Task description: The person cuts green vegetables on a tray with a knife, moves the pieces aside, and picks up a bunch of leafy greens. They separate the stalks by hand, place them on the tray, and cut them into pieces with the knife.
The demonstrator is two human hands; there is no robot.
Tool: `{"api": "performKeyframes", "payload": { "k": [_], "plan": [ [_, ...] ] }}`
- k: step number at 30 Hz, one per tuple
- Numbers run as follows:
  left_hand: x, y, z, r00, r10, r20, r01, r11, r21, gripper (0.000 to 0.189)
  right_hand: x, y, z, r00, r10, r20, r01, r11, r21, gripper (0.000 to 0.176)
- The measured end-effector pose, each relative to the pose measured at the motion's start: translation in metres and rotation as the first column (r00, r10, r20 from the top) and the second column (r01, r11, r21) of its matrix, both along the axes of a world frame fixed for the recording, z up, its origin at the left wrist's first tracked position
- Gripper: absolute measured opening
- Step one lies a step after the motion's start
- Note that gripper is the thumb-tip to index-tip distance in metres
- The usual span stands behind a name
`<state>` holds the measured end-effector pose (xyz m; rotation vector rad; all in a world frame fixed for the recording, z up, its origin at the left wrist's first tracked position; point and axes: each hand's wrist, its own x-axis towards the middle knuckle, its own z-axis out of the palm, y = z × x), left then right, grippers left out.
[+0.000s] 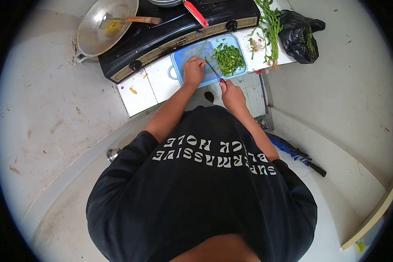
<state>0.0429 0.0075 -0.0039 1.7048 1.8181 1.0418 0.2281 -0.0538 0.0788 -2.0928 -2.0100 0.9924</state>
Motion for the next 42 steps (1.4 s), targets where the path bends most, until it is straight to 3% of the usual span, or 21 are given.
{"api": "performKeyframes", "payload": {
  "k": [2, 4, 7, 13, 19, 27, 33, 35, 42],
  "plan": [
    [0.000, 0.003, -0.002, 1.000, 0.005, 0.013, -0.005, 1.000, -0.022, 0.007, 0.000, 0.002, -0.001, 1.000, 0.026, 0.008, -0.026, 1.000, 0.000, 0.039],
    [0.000, 0.007, 0.006, 0.988, 0.151, 0.016, -0.140, 0.946, -0.292, 0.017, 0.002, 0.005, 0.000, 0.999, 0.031, 0.022, -0.031, 1.000, -0.006, 0.039],
    [-0.006, 0.012, 0.017, 0.972, 0.206, -0.116, -0.236, 0.865, -0.442, 0.032, 0.008, 0.001, 0.003, 0.999, 0.031, 0.044, -0.030, 0.999, -0.019, 0.039],
    [-0.009, 0.018, 0.040, 0.960, 0.158, -0.230, -0.256, 0.827, -0.501, 0.051, 0.013, -0.001, 0.006, 1.000, -0.002, 0.023, 0.003, 1.000, -0.025, 0.039],
    [-0.011, 0.019, 0.034, 0.959, 0.107, -0.261, -0.225, 0.848, -0.481, 0.053, 0.004, 0.009, 0.007, 0.999, 0.036, 0.018, -0.036, 0.999, 0.017, 0.039],
    [-0.011, 0.016, 0.030, 0.967, 0.117, -0.227, -0.216, 0.848, -0.484, 0.053, 0.003, 0.012, 0.001, 0.994, 0.072, 0.084, -0.075, 0.997, 0.031, 0.040],
    [-0.013, 0.015, 0.027, 0.969, 0.108, -0.220, -0.198, 0.876, -0.440, 0.053, 0.014, -0.001, 0.007, 0.997, 0.026, 0.068, -0.025, 1.000, -0.017, 0.040],
    [-0.015, 0.016, 0.026, 0.970, 0.100, -0.224, -0.191, 0.879, -0.437, 0.053, 0.011, 0.004, 0.002, 0.999, -0.009, 0.038, 0.007, 0.998, 0.054, 0.040],
    [-0.024, 0.018, 0.008, 0.990, 0.062, -0.130, -0.110, 0.906, -0.409, 0.053, 0.010, 0.005, 0.006, 0.998, 0.056, 0.018, -0.057, 0.997, 0.058, 0.040]
  ]
}}
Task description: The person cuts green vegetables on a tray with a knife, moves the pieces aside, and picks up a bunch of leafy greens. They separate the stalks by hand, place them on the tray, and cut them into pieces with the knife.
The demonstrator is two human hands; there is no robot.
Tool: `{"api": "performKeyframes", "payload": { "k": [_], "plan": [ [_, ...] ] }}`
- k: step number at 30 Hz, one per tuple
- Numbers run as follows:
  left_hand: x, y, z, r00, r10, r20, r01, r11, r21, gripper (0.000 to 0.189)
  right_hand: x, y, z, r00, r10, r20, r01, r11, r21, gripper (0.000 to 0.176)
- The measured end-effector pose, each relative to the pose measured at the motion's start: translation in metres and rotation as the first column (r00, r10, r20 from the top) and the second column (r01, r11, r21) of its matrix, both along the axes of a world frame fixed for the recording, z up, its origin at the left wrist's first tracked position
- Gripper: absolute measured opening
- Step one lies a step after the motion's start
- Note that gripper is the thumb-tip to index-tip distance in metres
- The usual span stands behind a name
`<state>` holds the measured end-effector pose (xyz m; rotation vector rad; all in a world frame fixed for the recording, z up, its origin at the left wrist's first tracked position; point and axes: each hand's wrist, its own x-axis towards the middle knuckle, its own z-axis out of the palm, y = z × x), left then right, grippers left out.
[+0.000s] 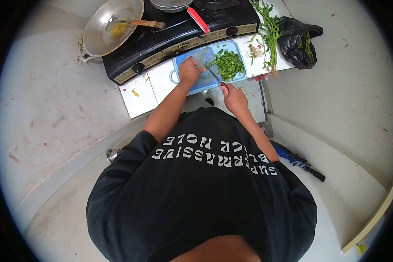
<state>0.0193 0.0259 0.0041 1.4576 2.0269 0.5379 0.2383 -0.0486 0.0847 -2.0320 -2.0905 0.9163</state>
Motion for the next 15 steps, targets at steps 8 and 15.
{"api": "performKeyframes", "payload": {
  "k": [8, 15],
  "plan": [
    [0.000, 0.007, 0.011, 0.999, 0.028, -0.046, -0.033, 0.995, -0.093, 0.057, 0.000, 0.002, -0.004, 0.998, 0.039, 0.044, -0.038, 0.999, -0.028, 0.040],
    [0.001, 0.016, 0.021, 0.996, 0.077, -0.044, -0.086, 0.963, -0.255, 0.058, 0.010, 0.002, 0.003, 0.996, 0.048, 0.080, -0.043, 0.997, -0.070, 0.041]
  ]
}}
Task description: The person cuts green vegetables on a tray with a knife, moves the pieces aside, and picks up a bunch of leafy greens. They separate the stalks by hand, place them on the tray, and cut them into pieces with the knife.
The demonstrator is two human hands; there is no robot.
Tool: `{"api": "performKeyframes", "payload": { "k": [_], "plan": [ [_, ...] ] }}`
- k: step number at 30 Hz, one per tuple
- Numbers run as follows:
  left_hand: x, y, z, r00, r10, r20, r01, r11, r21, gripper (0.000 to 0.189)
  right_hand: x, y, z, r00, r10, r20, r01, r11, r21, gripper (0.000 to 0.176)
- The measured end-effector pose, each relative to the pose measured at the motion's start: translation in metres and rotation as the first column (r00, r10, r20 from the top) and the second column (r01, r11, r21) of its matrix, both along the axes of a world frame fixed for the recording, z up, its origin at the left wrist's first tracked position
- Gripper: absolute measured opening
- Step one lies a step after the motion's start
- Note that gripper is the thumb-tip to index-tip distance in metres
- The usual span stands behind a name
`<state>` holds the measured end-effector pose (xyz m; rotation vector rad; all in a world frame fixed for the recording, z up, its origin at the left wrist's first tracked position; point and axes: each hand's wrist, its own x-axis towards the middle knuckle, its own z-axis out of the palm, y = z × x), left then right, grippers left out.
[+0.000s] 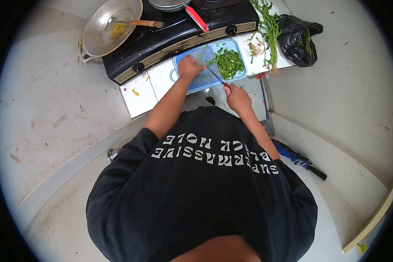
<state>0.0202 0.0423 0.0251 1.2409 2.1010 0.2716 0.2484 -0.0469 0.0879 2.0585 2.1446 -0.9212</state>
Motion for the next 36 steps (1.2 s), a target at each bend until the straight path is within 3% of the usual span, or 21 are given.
{"api": "performKeyframes", "payload": {
  "k": [3, 9, 15, 29, 32, 36],
  "plan": [
    [-0.001, -0.001, -0.004, 1.000, -0.005, 0.005, 0.005, 1.000, 0.015, 0.058, 0.009, -0.009, 0.003, 0.999, -0.034, -0.026, 0.033, 0.998, -0.046, 0.041],
    [-0.001, -0.003, -0.006, 1.000, -0.024, 0.010, 0.023, 0.998, 0.050, 0.058, -0.004, -0.007, 0.004, 0.993, -0.075, -0.092, 0.077, 0.997, 0.026, 0.041],
    [-0.001, -0.001, -0.003, 1.000, -0.017, 0.002, 0.017, 0.999, 0.033, 0.058, -0.010, 0.003, -0.003, 0.997, -0.015, -0.070, 0.017, 0.999, 0.030, 0.042],
    [0.006, -0.011, 0.003, 0.999, -0.028, -0.017, 0.030, 0.996, 0.088, 0.054, 0.005, -0.015, -0.002, 0.998, -0.053, -0.018, 0.052, 0.997, -0.056, 0.041],
    [0.005, -0.021, -0.007, 0.999, -0.034, -0.001, 0.034, 0.989, 0.146, 0.046, 0.009, -0.021, 0.000, 0.997, -0.066, -0.049, 0.065, 0.997, -0.038, 0.041],
    [0.004, -0.036, -0.010, 0.992, -0.098, 0.084, 0.057, 0.919, 0.390, 0.034, 0.007, -0.017, -0.009, 0.982, -0.138, -0.130, 0.140, 0.990, 0.004, 0.041]
  ]
}}
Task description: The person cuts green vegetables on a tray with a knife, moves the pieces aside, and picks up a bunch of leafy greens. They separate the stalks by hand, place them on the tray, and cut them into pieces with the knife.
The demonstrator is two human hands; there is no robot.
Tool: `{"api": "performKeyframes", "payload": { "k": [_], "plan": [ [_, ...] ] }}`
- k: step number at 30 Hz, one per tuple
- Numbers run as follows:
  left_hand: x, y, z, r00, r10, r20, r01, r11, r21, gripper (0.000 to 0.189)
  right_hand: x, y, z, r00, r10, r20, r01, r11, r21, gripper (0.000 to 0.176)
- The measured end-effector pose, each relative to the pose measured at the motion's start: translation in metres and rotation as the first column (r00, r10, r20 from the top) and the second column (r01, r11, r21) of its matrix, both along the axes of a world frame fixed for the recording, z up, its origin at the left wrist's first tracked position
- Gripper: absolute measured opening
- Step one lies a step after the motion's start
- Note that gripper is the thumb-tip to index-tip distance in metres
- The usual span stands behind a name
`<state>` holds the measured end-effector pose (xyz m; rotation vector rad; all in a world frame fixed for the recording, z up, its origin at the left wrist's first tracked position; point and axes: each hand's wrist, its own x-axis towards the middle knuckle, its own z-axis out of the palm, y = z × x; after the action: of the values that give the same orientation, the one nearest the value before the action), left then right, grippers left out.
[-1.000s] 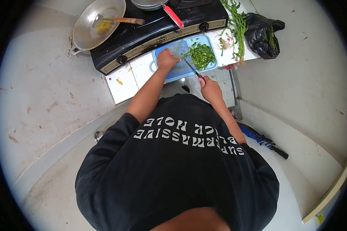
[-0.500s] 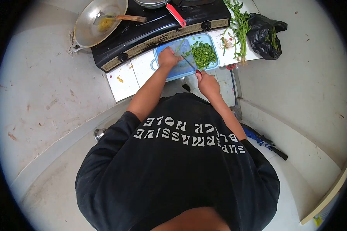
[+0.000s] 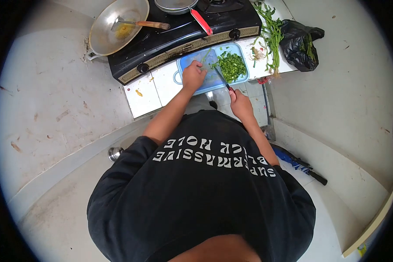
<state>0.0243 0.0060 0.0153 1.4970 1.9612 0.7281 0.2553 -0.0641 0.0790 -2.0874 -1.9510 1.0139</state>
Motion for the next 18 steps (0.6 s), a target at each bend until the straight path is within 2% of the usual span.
{"api": "performKeyframes", "payload": {
  "k": [1, 4, 6, 10, 11, 15, 18],
  "plan": [
    [0.000, -0.010, 0.004, 0.999, -0.002, 0.038, -0.001, 0.995, 0.096, 0.031, -0.004, 0.002, 0.002, 1.000, 0.023, -0.013, -0.023, 0.999, 0.024, 0.040],
    [-0.010, -0.028, 0.010, 0.995, 0.001, 0.097, -0.019, 0.983, 0.183, 0.031, -0.016, 0.010, -0.011, 0.997, 0.081, -0.011, -0.081, 0.996, 0.044, 0.040],
    [-0.019, -0.037, 0.015, 0.997, -0.001, 0.078, -0.011, 0.988, 0.155, 0.031, -0.019, 0.017, -0.017, 0.992, 0.123, 0.003, -0.123, 0.991, 0.048, 0.041],
    [-0.037, -0.049, 0.016, 0.994, 0.028, 0.101, -0.036, 0.997, 0.072, 0.031, -0.003, 0.030, -0.017, 0.998, -0.040, 0.046, 0.038, 0.998, 0.056, 0.042],
    [-0.041, -0.052, 0.014, 0.997, 0.023, 0.077, -0.031, 0.994, 0.106, 0.031, 0.002, 0.032, -0.019, 0.994, -0.101, 0.031, 0.099, 0.993, 0.070, 0.042],
    [-0.053, -0.055, 0.009, 0.999, 0.019, 0.044, -0.022, 0.997, 0.069, 0.030, -0.005, 0.029, -0.011, 0.996, -0.082, 0.031, 0.081, 0.996, 0.039, 0.043],
    [-0.057, -0.045, 0.011, 1.000, -0.029, -0.007, 0.030, 0.986, 0.165, 0.028, -0.023, 0.021, -0.019, 1.000, 0.019, -0.024, -0.018, 0.999, 0.039, 0.044]
  ]
}}
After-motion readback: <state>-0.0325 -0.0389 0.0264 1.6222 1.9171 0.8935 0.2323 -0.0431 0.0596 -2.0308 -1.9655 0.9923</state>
